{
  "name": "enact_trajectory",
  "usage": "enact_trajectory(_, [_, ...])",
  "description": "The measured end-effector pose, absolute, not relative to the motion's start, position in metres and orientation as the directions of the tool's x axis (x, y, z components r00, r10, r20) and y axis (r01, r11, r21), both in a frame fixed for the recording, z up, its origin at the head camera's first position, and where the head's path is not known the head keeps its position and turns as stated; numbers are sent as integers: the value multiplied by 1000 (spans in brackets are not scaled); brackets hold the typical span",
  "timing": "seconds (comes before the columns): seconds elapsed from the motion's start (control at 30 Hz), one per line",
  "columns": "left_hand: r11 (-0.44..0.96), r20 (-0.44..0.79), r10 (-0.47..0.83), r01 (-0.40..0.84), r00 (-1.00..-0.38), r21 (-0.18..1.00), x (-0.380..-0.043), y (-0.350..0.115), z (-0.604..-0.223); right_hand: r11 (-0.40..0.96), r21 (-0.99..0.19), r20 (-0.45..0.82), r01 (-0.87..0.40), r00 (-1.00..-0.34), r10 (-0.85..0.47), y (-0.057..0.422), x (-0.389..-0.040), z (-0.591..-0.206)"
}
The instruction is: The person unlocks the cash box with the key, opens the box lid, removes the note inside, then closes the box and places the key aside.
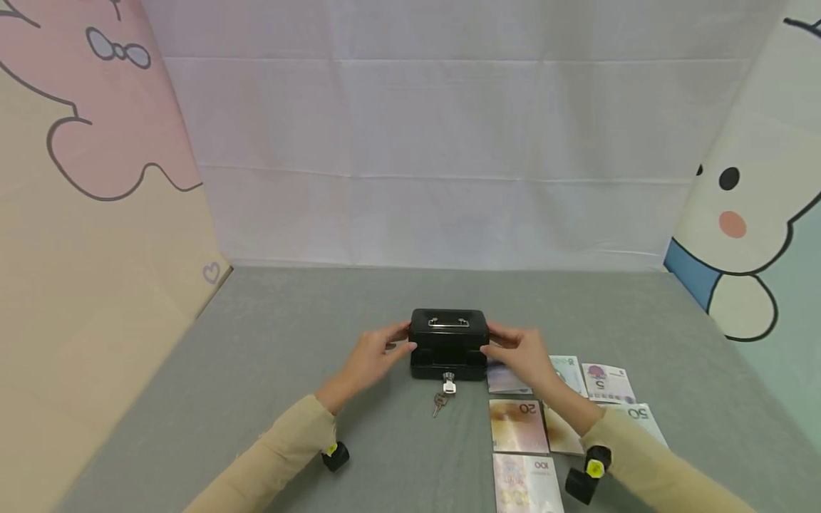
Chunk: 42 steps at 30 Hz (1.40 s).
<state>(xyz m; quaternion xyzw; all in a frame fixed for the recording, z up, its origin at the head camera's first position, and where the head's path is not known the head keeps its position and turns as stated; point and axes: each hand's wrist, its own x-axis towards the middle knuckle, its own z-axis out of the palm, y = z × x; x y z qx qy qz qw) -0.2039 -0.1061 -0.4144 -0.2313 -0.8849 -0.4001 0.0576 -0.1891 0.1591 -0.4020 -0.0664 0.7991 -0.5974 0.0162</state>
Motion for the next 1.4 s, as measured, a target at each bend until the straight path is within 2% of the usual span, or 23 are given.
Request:
enact_trajectory(0.27, [524,374,372,525,-850,671,-196,-106,-427,289,-951,92,-113,-992,-87,151,-177,-409])
enact_trajectory(0.57, [511,415,353,544,-839,666,-192,-105,-436,155,-985,66,-72,-997,-49,149,-172,-421])
enact_trajectory(0.77, [519,409,341,532,-846,669,-192,-105,-437,184,-981,46,-54,-998,-46,148,-171,-424])
enact_trajectory(1.03, [583,357,340,493,-870,646,-195,-106,-439,264,-958,94,-114,-992,-86,149,-172,-427])
enact_trajectory(1.4, [614,348,324,476,-880,630,-194,-104,-432,328,-931,127,-160,-985,-121,152,-171,-425])
